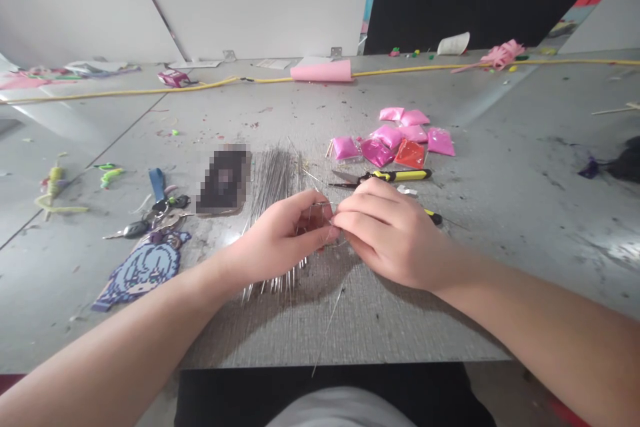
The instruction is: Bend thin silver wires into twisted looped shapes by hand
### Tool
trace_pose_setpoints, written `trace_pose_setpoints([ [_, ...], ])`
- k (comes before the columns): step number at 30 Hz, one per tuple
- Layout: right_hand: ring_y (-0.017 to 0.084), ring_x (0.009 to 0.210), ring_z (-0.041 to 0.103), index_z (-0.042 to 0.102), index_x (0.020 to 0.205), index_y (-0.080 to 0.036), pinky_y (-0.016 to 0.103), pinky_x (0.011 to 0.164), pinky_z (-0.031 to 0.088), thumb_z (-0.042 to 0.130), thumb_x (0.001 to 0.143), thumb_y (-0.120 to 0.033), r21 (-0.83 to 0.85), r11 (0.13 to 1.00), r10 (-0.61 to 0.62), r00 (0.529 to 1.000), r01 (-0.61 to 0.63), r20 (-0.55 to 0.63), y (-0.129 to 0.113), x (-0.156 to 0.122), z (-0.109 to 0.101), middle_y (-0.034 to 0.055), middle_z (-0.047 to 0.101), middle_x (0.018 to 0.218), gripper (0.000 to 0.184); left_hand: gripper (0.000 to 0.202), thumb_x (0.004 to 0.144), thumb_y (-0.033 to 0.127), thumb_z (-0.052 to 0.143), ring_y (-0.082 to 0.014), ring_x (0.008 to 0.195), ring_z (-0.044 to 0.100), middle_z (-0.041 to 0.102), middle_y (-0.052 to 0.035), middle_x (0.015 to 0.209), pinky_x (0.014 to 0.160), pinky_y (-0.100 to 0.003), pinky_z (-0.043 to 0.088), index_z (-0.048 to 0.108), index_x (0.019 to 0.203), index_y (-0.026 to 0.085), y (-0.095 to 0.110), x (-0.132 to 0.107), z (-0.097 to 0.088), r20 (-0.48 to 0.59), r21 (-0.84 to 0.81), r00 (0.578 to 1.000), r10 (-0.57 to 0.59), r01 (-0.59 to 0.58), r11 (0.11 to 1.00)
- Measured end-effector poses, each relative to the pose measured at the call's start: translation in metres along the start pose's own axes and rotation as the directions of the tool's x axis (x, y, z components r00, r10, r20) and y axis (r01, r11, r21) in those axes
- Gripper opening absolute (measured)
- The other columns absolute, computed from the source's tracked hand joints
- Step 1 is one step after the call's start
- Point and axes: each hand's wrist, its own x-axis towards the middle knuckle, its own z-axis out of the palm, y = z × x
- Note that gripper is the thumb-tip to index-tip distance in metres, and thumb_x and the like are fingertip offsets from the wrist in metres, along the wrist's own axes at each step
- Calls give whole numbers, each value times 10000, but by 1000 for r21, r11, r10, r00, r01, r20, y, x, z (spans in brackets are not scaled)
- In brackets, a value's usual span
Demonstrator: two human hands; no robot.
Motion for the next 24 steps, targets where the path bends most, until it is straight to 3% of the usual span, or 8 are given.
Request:
trace_pose_setpoints([
  [6,205,781,488,685,825,-100,372,720,477,567,899,-18,-5,998,67,995,-68,-76,-3,1,0,132,631,837,161,155,966,348,590,-152,778,609,635,-17,863,630,-281,461,549,976,198,2,0,0,-7,-29,1000,-1,1,1000],
  [15,194,833,527,627,929,-118,357,749,475,588,904,-77,181,972,159,986,-148,-50,2,-3,5,89,567,897,62,160,975,343,577,-107,715,609,642,6,847,641,-241,499,586,947,185,7,1,-2,-51,-6,999,-19,19,1000],
  [24,214,937,534,586,1133,-166,388,826,493,717,862,-225,268,945,178,982,-189,65,10,-6,2,84,521,1034,306,193,959,373,598,-120,690,582,628,4,782,625,-260,491,583,933,183,6,1,-4,-93,-35,995,-21,18,999],
])
